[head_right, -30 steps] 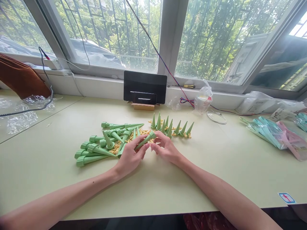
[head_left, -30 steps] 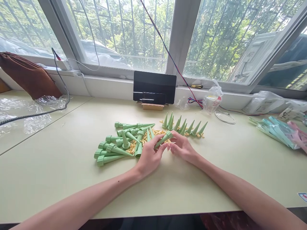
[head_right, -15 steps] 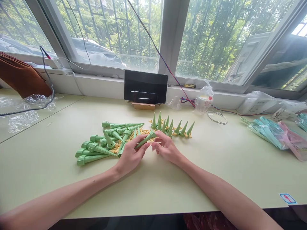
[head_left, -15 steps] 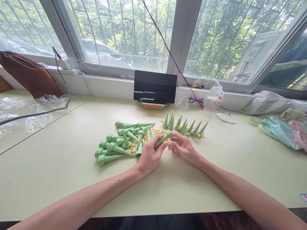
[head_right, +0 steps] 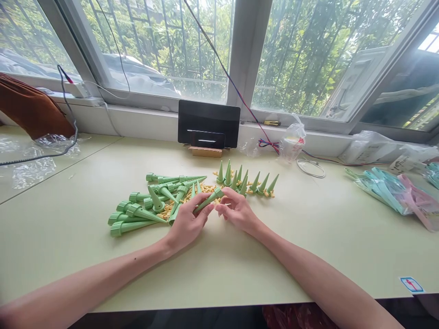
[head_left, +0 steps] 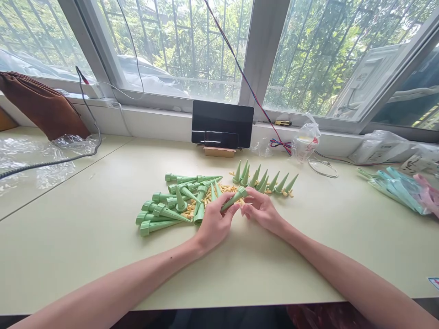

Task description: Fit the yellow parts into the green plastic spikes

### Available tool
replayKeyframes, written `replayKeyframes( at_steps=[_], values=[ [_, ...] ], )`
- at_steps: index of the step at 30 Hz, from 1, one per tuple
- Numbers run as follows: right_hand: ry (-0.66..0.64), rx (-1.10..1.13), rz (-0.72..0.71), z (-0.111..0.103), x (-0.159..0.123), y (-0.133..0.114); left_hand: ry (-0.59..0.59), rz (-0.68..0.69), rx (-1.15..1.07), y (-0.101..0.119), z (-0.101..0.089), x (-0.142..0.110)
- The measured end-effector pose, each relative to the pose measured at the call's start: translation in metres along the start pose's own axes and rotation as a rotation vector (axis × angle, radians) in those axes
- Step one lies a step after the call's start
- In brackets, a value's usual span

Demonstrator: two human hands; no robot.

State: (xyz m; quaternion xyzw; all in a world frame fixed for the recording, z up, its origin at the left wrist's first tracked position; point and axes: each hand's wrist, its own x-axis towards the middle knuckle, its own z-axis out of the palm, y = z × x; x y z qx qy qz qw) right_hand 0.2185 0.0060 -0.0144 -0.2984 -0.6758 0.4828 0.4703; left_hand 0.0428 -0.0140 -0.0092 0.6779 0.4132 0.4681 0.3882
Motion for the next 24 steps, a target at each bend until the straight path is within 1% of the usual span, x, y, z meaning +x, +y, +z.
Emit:
replayKeyframes(
  at_steps=[6, 13, 19, 24],
  values=[
    [-0.011, -0.011, -0.020, 0.0008, 0.0005, -0.0030, -0.015, 0.017, -0.008, -0.0006, -0.0005, 0.0001],
    [0.027, 0.008, 0.002, -0.0001, -0.0003, 0.0033, -0.008, 0.015, 0.006, -0.0026, -0.0003, -0.0002],
    [0.007, -0.003, 0.004, 0.0008, -0.0003, 0.0009, -0.004, 0.013, -0.003, -0.0035, -0.0005, 0.0002],
    [0.035, 0.002, -0.004, 0.0006, 0.0000, 0.0026, -0.007, 0.034, 0.011, -0.0023, -0.0005, 0.0005]
  ],
)
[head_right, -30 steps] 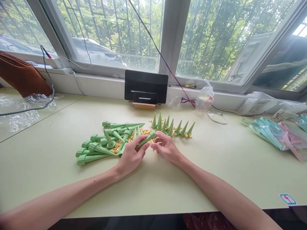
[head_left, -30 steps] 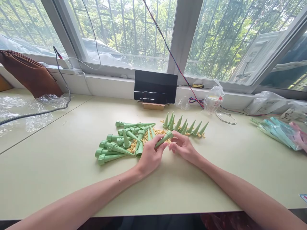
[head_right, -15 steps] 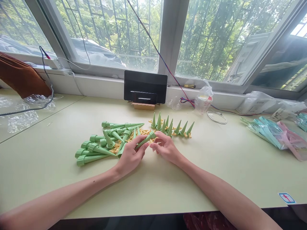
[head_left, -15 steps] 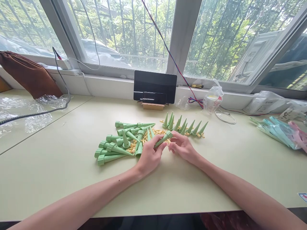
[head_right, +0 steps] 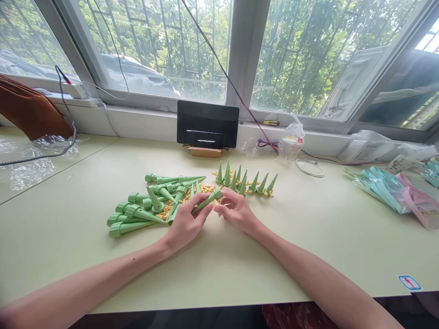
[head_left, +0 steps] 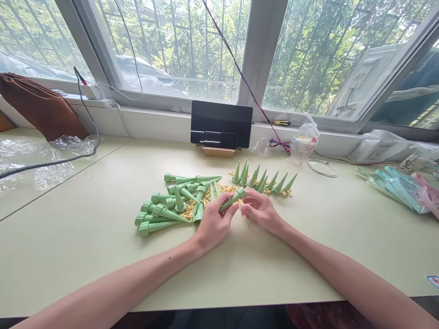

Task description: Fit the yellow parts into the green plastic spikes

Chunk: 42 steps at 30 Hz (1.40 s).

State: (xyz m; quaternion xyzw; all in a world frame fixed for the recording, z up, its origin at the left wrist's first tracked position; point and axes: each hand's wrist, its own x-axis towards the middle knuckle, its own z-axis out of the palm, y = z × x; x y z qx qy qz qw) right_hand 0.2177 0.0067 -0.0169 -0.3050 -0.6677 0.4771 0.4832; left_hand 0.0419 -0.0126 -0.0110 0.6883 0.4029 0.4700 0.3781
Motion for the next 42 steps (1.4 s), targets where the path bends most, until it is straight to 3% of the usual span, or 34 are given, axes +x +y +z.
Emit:
replayKeyframes(
  at_steps=[42],
  values=[
    [-0.015, -0.018, -0.006, 0.0009, -0.0012, -0.0016, -0.032, -0.054, -0.036, -0.0012, -0.0003, 0.0005]
  ],
)
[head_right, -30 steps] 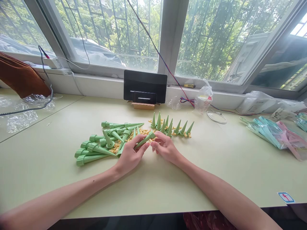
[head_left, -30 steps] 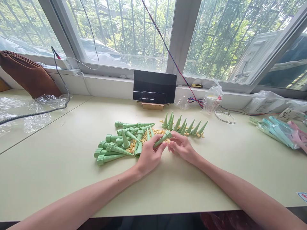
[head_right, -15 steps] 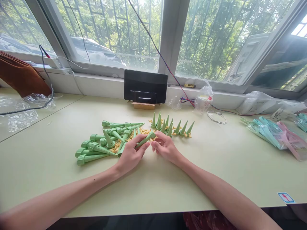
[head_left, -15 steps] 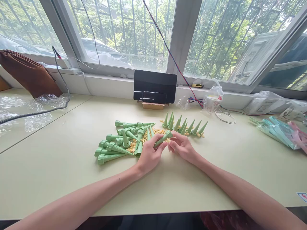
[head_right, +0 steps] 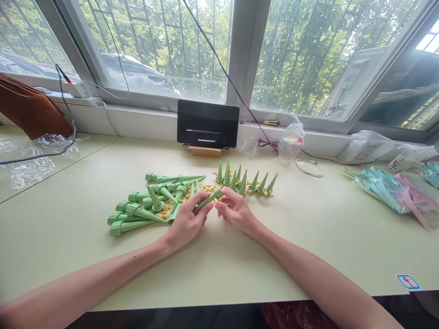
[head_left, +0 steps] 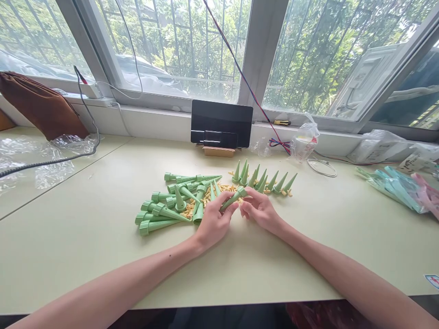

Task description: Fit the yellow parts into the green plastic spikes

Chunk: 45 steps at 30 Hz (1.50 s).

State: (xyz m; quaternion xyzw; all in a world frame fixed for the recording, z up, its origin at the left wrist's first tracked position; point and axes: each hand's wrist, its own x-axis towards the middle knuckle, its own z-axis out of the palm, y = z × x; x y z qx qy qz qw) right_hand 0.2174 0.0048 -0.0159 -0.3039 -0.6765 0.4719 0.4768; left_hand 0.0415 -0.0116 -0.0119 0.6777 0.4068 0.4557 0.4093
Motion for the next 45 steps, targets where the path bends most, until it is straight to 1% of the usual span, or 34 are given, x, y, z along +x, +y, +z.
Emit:
replayKeyframes(
  at_steps=[6, 12, 15, 18, 27, 31, 37, 45],
  values=[
    [0.026, -0.023, 0.000, -0.0004, -0.0004, 0.0015, -0.003, 0.008, 0.007, -0.0005, 0.0002, 0.0000],
    [-0.004, -0.007, 0.013, 0.0000, -0.0012, -0.0008, 0.001, 0.000, 0.020, -0.0002, 0.0004, 0.0001],
    [0.008, -0.023, 0.019, 0.0000, -0.0012, -0.0013, 0.008, 0.001, 0.017, -0.0006, 0.0004, 0.0005],
    [0.024, -0.044, 0.023, -0.0006, -0.0011, 0.0002, 0.000, 0.005, 0.007, -0.0005, 0.0003, 0.0009],
    [0.019, -0.059, 0.042, -0.0006, -0.0026, 0.0029, -0.023, -0.017, 0.012, -0.0002, 0.0010, 0.0005],
    [0.021, -0.084, 0.070, -0.0008, -0.0026, 0.0033, -0.053, -0.055, -0.027, -0.0007, 0.0019, 0.0006],
    [0.016, -0.054, 0.084, -0.0021, 0.0003, 0.0057, -0.114, -0.103, -0.107, 0.0033, 0.0015, 0.0020],
    [0.020, -0.079, 0.077, -0.0017, 0.0006, 0.0056, -0.111, -0.152, -0.173, -0.0047, 0.0021, 0.0030]
  ],
)
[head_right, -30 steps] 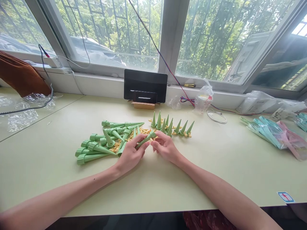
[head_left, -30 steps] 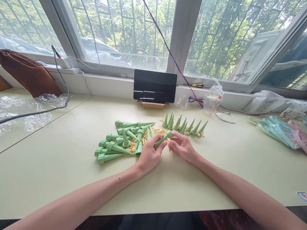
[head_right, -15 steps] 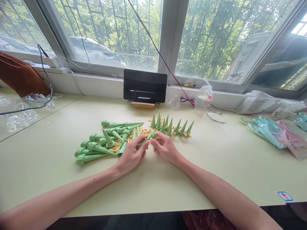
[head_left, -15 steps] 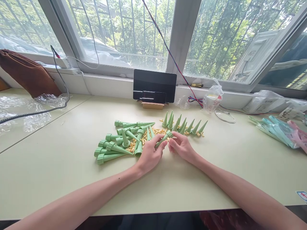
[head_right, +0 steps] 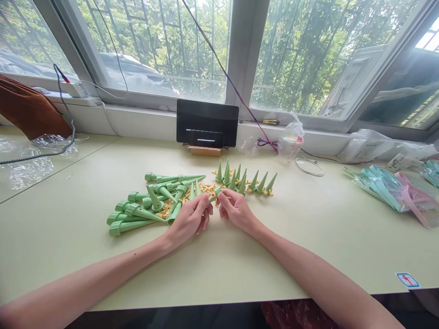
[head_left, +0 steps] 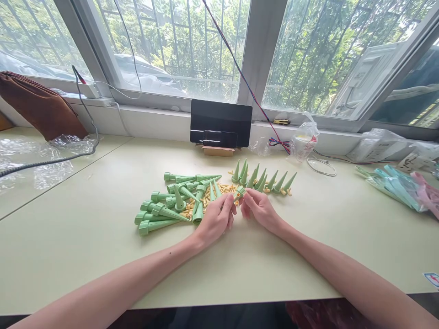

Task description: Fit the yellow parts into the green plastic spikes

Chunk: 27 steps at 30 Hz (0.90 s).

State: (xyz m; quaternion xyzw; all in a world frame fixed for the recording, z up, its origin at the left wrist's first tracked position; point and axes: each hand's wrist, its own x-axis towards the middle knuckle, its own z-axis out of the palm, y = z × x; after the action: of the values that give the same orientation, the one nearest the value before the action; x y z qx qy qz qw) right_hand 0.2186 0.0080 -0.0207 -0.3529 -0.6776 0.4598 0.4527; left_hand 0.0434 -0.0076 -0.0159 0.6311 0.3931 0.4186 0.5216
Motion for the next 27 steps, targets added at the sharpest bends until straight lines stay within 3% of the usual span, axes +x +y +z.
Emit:
replayKeyframes(
  at_steps=[15, 27],
  values=[
    [0.070, 0.118, -0.008, 0.0017, 0.0010, -0.0005, 0.033, 0.046, -0.022, 0.0008, 0.0016, 0.0004],
    [0.015, 0.016, -0.015, 0.0028, -0.0014, -0.0022, -0.009, 0.012, -0.049, -0.0016, 0.0013, 0.0000]
  ],
)
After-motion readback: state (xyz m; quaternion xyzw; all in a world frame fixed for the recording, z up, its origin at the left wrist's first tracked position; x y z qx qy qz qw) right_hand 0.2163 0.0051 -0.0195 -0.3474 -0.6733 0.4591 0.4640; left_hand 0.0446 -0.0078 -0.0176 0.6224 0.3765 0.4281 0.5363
